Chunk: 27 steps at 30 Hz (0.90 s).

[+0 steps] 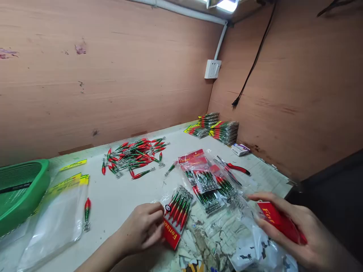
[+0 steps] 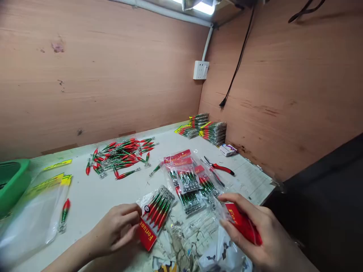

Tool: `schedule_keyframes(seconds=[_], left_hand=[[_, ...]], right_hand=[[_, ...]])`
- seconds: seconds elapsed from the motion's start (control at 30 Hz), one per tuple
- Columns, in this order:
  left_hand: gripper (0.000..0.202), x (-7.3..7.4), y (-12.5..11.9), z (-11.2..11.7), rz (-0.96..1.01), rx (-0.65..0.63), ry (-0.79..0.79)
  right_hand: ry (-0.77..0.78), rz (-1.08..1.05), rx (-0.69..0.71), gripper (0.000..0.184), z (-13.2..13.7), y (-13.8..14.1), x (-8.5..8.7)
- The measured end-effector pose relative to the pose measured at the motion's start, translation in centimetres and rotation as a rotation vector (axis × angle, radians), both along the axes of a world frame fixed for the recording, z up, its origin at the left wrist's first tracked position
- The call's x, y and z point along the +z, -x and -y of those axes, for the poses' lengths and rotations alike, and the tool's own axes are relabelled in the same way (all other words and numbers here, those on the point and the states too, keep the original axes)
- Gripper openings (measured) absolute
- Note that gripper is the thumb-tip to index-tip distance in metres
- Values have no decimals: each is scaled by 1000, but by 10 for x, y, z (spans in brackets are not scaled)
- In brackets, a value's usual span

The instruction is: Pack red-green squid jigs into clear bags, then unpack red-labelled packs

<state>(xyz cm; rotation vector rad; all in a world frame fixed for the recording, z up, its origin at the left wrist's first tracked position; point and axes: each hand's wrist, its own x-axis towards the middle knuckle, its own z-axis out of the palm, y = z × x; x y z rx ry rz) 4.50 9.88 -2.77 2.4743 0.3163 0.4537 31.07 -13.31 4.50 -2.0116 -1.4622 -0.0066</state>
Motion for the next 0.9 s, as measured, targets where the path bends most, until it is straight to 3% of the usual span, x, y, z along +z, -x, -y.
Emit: schedule_keyframes(seconds=[0.07, 0.17, 0.27, 0.33, 0.37, 0.43, 0.57, 0.63, 0.7, 0.8, 0.9], left_hand=[[9, -6, 3, 2, -58, 184, 190], [48, -18, -4, 6, -72, 431, 645], [52, -20, -8, 13, -36, 406, 943], [44, -14, -8, 19, -6, 326, 977], [38, -8, -7, 22, 7, 295, 922], [25, 6, -5, 27, 38, 254, 665], [24, 32, 4, 32, 187, 170, -59], [23, 36, 10, 32, 226, 65, -443], [19, 31, 16, 32, 196, -51, -731], [18, 13, 25, 31, 136, -126, -864], [20, -8, 32, 22, 138, -4, -840]], right_hand=[[129, -20, 129, 40, -15, 2, 3], [278, 32, 310, 37, -41, 16, 3], [293, 170, 406, 36, -62, 42, -5], [262, 264, 437, 41, -70, 57, -11], [244, 300, 449, 44, -73, 63, -14], [199, 351, 465, 54, -78, 68, -14], [126, 401, 391, 61, -81, 60, -5], [138, 391, 372, 55, -79, 52, 0], [167, 369, 389, 49, -74, 45, 1], [205, 357, 411, 42, -67, 39, -2], [261, 339, 486, 36, -69, 41, -8]])
